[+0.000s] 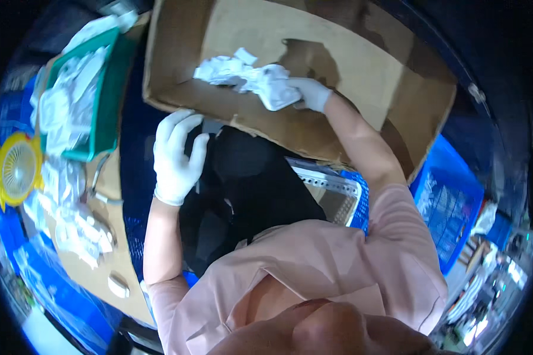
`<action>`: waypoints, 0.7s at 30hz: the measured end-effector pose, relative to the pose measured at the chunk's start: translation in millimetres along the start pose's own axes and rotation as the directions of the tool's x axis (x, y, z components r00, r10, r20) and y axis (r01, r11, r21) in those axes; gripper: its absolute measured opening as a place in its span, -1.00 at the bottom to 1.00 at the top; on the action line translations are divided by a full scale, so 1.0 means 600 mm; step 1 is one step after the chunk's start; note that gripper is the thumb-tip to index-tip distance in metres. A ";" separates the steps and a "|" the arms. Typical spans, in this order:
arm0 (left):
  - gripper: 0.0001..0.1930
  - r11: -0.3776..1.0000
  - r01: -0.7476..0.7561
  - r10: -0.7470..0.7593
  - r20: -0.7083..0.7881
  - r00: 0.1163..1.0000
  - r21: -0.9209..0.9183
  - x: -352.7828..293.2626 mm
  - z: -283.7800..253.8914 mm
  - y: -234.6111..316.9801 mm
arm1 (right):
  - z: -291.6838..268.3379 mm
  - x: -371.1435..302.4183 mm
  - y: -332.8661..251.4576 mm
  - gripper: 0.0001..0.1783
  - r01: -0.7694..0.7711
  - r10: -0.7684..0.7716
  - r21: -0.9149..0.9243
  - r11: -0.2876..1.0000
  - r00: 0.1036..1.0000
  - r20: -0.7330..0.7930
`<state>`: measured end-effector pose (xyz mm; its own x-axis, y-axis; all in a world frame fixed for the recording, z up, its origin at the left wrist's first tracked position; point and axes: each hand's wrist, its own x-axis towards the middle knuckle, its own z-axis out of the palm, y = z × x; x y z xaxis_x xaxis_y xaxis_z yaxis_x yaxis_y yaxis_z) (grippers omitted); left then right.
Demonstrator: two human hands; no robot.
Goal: Manual assembly and trimming of white plastic electronic components at a production workstation.
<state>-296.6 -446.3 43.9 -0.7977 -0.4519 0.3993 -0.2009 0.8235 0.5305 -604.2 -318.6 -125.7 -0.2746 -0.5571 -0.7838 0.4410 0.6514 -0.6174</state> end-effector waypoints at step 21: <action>-0.73 0.985 -0.174 0.153 0.484 0.861 -0.002 0.010 0.270 0.005 | -0.308 0.024 0.246 -0.70 0.272 -0.064 -0.619 -0.737 0.884 0.464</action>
<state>-393.8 -390.8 -73.0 -0.9933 -0.0967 0.0630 -0.0577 0.8889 0.4544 -701.1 -135.1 -240.3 0.1258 -0.7727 -0.6221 -0.9285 -0.3126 0.2006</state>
